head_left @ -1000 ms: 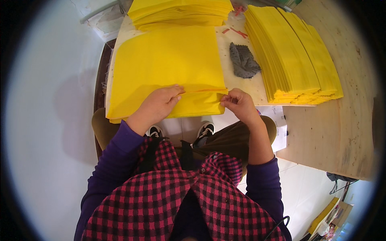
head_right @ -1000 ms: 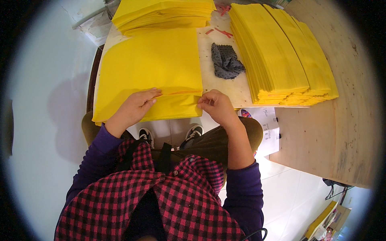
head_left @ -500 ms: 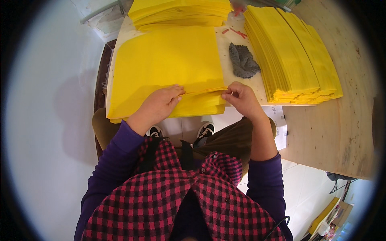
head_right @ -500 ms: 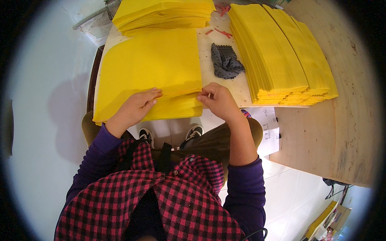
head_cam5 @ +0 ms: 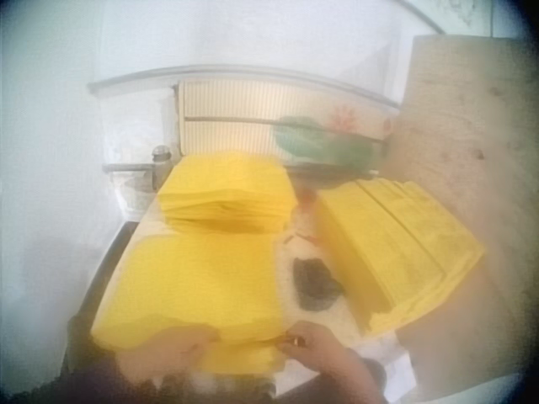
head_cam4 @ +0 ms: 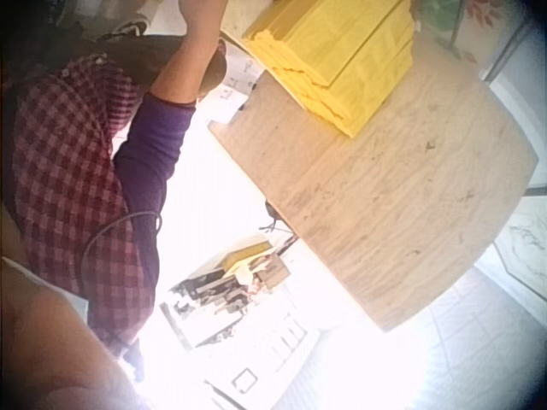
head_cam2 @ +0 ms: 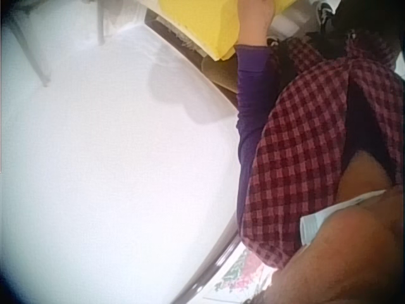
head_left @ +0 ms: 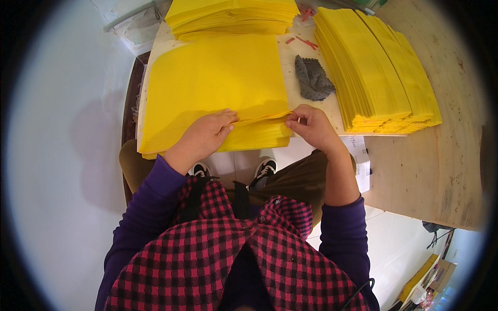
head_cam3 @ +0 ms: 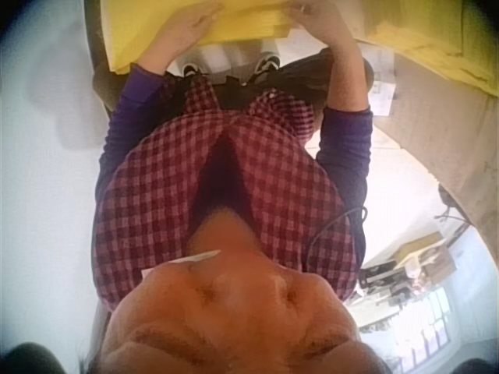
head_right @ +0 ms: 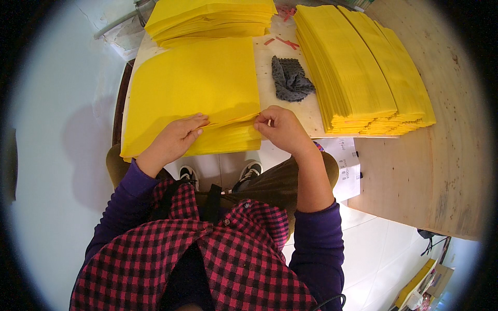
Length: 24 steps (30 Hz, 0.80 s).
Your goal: The person folds yellow sheets of material on a table, aligning edges and pressing creases. They stack the folded sheets and continue folding additional sheets in the same manner.
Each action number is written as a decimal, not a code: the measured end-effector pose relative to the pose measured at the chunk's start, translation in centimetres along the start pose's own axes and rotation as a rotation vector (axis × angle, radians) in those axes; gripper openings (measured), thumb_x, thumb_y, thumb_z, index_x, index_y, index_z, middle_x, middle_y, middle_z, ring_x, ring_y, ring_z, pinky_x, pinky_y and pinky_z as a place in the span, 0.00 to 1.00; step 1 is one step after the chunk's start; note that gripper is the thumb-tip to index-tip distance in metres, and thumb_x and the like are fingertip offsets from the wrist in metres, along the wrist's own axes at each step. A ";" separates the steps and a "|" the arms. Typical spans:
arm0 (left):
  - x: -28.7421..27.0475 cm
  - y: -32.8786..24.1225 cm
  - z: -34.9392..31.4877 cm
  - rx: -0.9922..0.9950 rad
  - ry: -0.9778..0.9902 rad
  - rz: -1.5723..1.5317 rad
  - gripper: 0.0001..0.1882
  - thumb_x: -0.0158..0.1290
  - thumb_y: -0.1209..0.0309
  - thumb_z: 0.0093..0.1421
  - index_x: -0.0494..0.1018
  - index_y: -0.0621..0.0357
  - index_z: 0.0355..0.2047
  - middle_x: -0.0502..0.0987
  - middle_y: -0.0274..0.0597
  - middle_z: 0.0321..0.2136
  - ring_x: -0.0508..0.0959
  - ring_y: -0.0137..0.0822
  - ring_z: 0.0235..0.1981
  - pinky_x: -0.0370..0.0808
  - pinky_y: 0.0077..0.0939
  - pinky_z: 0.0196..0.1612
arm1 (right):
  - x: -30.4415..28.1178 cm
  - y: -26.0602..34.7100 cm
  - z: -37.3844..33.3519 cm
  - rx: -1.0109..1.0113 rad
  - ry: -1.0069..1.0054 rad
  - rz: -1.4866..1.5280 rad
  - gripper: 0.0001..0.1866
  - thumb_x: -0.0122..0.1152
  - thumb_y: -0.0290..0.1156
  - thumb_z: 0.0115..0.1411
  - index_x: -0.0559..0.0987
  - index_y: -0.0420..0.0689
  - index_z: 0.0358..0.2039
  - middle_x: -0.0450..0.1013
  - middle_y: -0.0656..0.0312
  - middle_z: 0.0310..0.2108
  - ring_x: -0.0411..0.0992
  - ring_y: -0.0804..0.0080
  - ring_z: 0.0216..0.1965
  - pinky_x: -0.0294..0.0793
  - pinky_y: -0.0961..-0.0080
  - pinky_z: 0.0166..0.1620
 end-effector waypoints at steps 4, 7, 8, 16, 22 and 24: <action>0.0 0.1 0.0 0.001 -0.003 -0.001 0.16 0.45 0.71 0.64 0.71 0.65 0.49 0.74 0.51 0.50 0.70 0.47 0.55 0.66 0.35 0.58 | 0.0 0.2 0.1 -0.005 0.012 0.010 0.06 0.62 0.26 0.55 0.77 0.36 0.28 0.67 0.66 0.26 0.63 0.80 0.27 0.65 0.82 0.31; 0.0 0.0 0.1 -0.011 0.008 -0.004 0.17 0.47 0.69 0.63 0.71 0.66 0.49 0.74 0.51 0.50 0.70 0.47 0.56 0.65 0.35 0.58 | -0.2 0.3 0.1 0.006 -0.011 0.017 0.06 0.62 0.26 0.55 0.77 0.36 0.28 0.68 0.66 0.26 0.63 0.80 0.26 0.65 0.81 0.31; 0.0 -0.1 0.1 -0.005 0.016 0.004 0.17 0.47 0.69 0.63 0.71 0.66 0.49 0.73 0.52 0.50 0.70 0.48 0.56 0.65 0.35 0.59 | -0.2 0.4 0.2 0.005 -0.018 0.004 0.06 0.62 0.26 0.55 0.77 0.36 0.28 0.68 0.66 0.26 0.63 0.80 0.26 0.65 0.81 0.31; 0.0 -1.0 -0.5 0.064 0.006 0.087 0.20 0.49 0.69 0.61 0.69 0.66 0.52 0.70 0.54 0.53 0.67 0.50 0.58 0.64 0.35 0.60 | -0.5 1.0 0.7 -0.044 -0.069 -0.036 0.07 0.62 0.28 0.55 0.77 0.37 0.28 0.69 0.65 0.25 0.64 0.80 0.26 0.66 0.81 0.30; 0.6 0.2 -0.4 0.047 0.010 0.027 0.18 0.45 0.75 0.61 0.69 0.66 0.51 0.70 0.54 0.53 0.66 0.49 0.58 0.63 0.36 0.61 | -1.4 1.6 -0.5 -0.133 -0.211 -0.046 0.23 0.70 0.27 0.45 0.76 0.40 0.43 0.72 0.58 0.40 0.69 0.66 0.39 0.69 0.74 0.44; 0.7 0.3 -0.6 0.037 0.002 0.029 0.18 0.45 0.75 0.61 0.69 0.66 0.51 0.70 0.53 0.53 0.66 0.49 0.58 0.63 0.36 0.61 | -0.9 2.4 -1.2 -0.240 -0.267 -0.112 0.32 0.72 0.27 0.42 0.71 0.44 0.51 0.70 0.59 0.47 0.67 0.65 0.47 0.66 0.74 0.51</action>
Point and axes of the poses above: each hand's wrist, its own z-axis towards the middle knuckle, its own x-axis out of the palm, y = z × x, the point moved 7 cm from there along z, towards the middle knuckle
